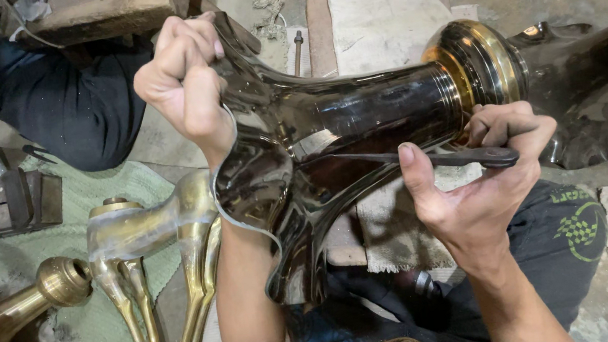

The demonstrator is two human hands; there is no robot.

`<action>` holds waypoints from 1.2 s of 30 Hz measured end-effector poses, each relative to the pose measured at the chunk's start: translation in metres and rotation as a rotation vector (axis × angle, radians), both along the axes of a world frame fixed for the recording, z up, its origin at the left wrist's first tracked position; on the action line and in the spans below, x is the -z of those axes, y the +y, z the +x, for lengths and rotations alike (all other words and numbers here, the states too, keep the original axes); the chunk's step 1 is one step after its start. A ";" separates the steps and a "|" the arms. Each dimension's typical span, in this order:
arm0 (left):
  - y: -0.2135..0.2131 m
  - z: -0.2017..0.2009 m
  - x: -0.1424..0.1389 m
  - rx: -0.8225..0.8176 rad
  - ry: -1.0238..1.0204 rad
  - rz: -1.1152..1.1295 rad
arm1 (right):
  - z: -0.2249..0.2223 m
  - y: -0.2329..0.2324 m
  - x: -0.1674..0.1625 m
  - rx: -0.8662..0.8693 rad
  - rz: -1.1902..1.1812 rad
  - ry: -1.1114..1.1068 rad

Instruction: The person sits on the workshop floor holding a large flared brass vase on their lap and scrapes and trims its rim with a handheld blade, rotating the vase and steadying it with the other hand to work around the edge.

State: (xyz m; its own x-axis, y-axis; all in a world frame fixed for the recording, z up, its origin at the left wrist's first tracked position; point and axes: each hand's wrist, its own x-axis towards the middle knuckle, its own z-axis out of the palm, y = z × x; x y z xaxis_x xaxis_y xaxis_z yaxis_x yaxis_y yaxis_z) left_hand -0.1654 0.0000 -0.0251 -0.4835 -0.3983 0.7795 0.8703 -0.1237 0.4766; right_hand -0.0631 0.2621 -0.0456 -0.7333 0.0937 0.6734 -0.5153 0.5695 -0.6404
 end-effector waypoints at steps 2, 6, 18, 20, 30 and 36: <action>-0.001 -0.003 0.001 0.001 0.002 0.010 | 0.000 0.000 0.001 -0.008 -0.020 -0.010; -0.001 -0.005 0.003 0.000 -0.024 0.039 | 0.002 0.003 0.003 -0.030 -0.033 0.007; -0.015 -0.021 0.009 0.003 -0.046 0.012 | 0.001 0.003 0.004 -0.043 -0.032 0.060; -0.015 -0.022 0.010 0.011 -0.039 0.023 | 0.000 0.004 0.003 -0.037 -0.025 0.050; -0.014 -0.023 0.006 0.006 -0.041 0.027 | 0.002 0.009 0.012 -0.080 -0.016 0.123; -0.010 -0.019 0.004 0.003 -0.165 0.084 | 0.007 0.009 0.014 -0.097 -0.072 0.072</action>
